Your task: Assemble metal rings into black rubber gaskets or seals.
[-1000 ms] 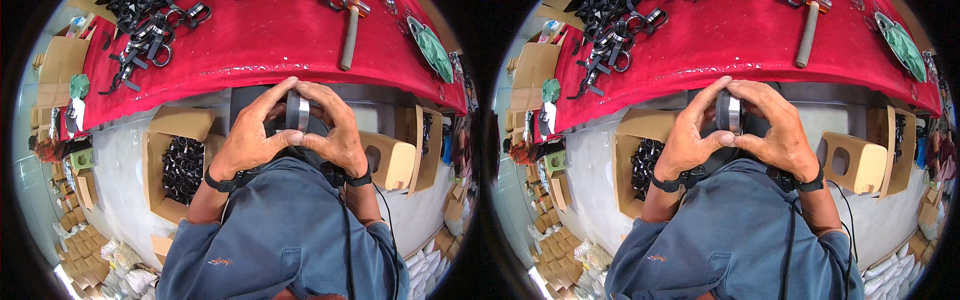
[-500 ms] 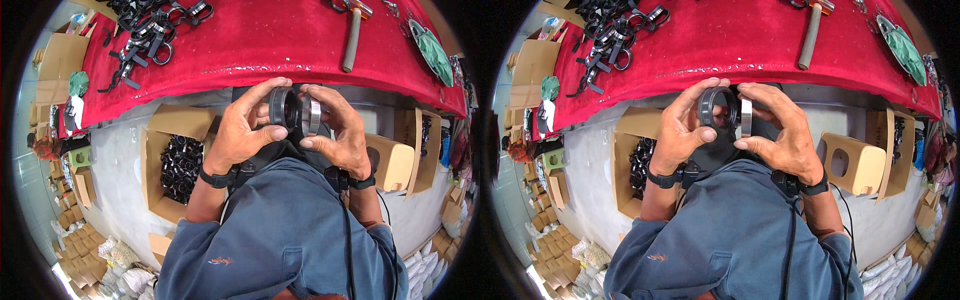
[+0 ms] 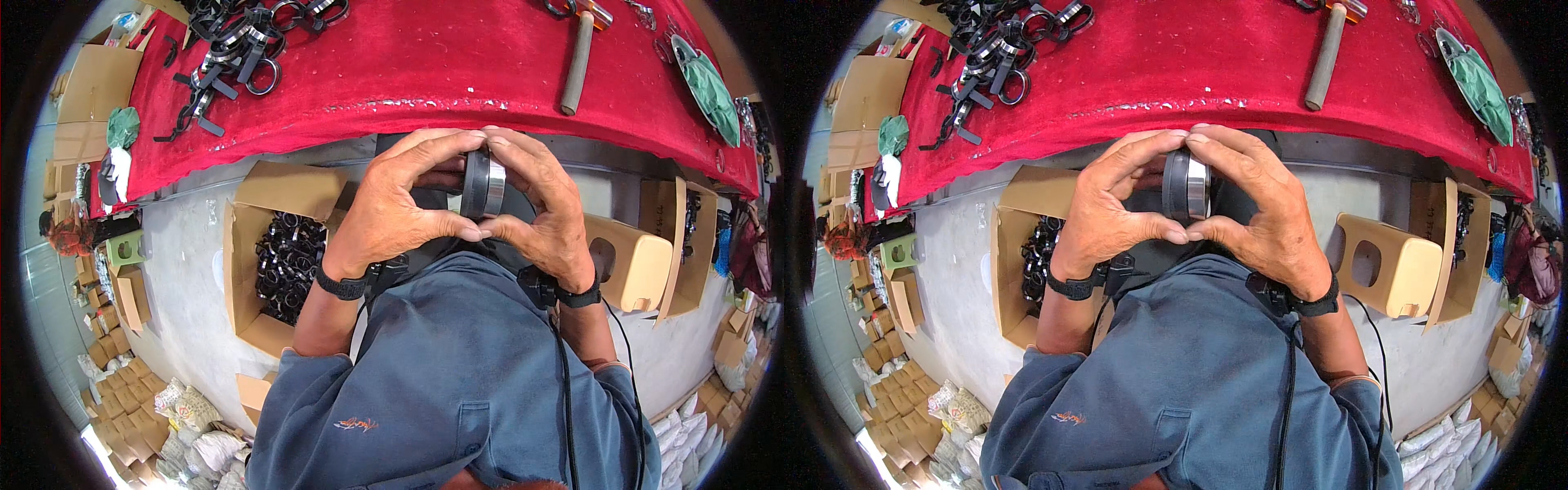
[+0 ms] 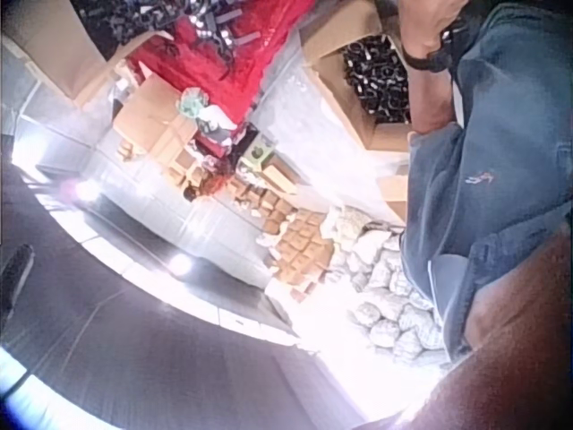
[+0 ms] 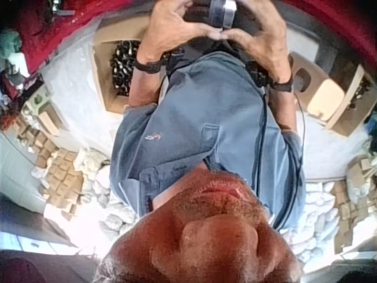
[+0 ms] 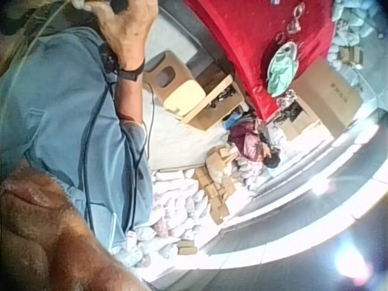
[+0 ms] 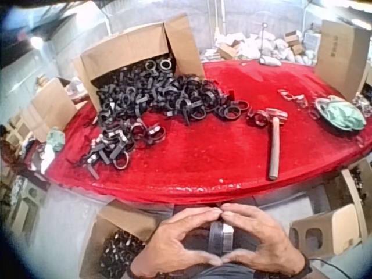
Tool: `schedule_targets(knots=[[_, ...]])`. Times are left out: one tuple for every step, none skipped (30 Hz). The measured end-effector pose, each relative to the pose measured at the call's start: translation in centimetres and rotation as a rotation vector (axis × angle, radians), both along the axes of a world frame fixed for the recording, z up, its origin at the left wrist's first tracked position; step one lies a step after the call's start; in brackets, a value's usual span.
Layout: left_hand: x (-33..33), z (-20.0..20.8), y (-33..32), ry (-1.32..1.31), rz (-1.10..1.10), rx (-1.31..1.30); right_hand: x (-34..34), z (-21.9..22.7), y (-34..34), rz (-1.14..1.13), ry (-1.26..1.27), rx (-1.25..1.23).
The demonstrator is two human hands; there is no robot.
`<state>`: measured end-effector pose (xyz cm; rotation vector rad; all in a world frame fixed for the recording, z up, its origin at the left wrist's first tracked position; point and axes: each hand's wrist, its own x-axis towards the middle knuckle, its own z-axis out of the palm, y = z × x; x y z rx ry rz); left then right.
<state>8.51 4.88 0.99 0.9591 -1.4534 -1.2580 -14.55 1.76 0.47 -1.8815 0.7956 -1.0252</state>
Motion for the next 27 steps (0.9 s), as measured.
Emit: schedule_targets(knots=[[0.00,0.02,-0.01,0.000,0.001,0.000,0.03,0.02,0.05,-0.007,0.008,0.003],[-0.02,0.00,-0.03,-0.003,0.006,-0.006,0.04,0.03,0.10,-0.008,0.007,0.002],[-0.03,-0.01,-0.05,-0.006,0.011,-0.012,0.05,0.04,0.14,-0.003,-0.001,0.007],[-0.04,-0.07,-0.06,-0.007,0.011,-0.012,0.07,0.05,0.15,0.002,-0.009,0.011],[-0.05,-0.14,-0.06,-0.007,0.015,-0.018,0.11,0.00,0.15,0.002,-0.010,0.011],[-0.05,-0.17,-0.06,-0.007,0.018,-0.024,0.16,-0.11,0.17,0.009,-0.032,0.023],[-0.01,-0.04,-0.05,-0.008,0.018,-0.025,0.18,-0.15,0.17,0.016,-0.055,0.035],[0.08,0.14,-0.04,-0.022,0.000,-0.002,0.16,-0.12,0.17,0.016,-0.056,0.034],[0.13,0.24,-0.03,-0.036,-0.018,0.021,0.11,-0.05,0.21,0.020,-0.043,0.032],[0.12,0.25,0.00,-0.037,-0.018,0.021,0.08,0.00,0.25,0.023,-0.031,0.030],[0.10,0.26,0.01,-0.018,-0.018,0.026,0.09,-0.05,0.25,0.022,-0.032,0.029],[0.06,0.26,0.01,0.001,-0.019,0.031,0.12,-0.14,0.26,0.027,-0.052,0.046],[0.01,0.21,0.02,0.000,-0.020,0.030,0.14,-0.18,0.26,0.033,-0.071,0.063],[-0.08,0.07,0.04,-0.001,0.001,0.005,0.12,-0.13,0.26,0.033,-0.072,0.062],[-0.15,-0.05,0.07,-0.002,0.021,-0.020,0.09,-0.05,0.26,0.036,-0.065,0.062],[-0.21,-0.14,0.11,-0.003,0.021,-0.021,0.07,0.06,0.27,0.039,-0.058,0.063],[-0.26,-0.23,0.14,0.019,0.023,-0.002,0.04,0.19,0.30,0.039,-0.059,0.062],[-0.31,-0.28,0.17,0.042,0.025,0.017,0.02,0.34,0.36,0.031,-0.049,0.057],[-0.41,-0.31,0.21,0.040,0.025,0.017,0.02,0.42,0.42,0.024,-0.038,0.051],[-0.56,-0.35,0.20,0.052,0.031,0.016,0.00,0.42,0.45,0.023,-0.038,0.049],[-0.63,-0.37,0.18,0.064,0.036,0.016,-0.02,0.39,0.47,0.014,-0.031,0.033],[-0.64,-0.36,0.14,0.064,0.035,0.015,-0.03,0.39,0.50,0.005,-0.024,0.016],[-0.61,-0.32,0.12,0.033,0.033,-0.012,-0.07,0.44,0.49,0.005,-0.025,0.015],[-0.58,-0.27,0.10,0.002,0.031,-0.040,-0.16,0.51,0.48,0.009,0.001,0.000],[-0.46,-0.04,0.15,0.001,0.032,-0.041,-0.19,0.60,0.49,0.013,0.027,-0.014],[-0.31,0.32,0.24,-0.023,0.008,0.004,-0.23,0.71,0.54,0.012,0.026,-0.016],[-0.17,0.57,0.28,-0.048,-0.015,0.049,-0.26,0.82,0.62,0.012,0.050,-0.028]])
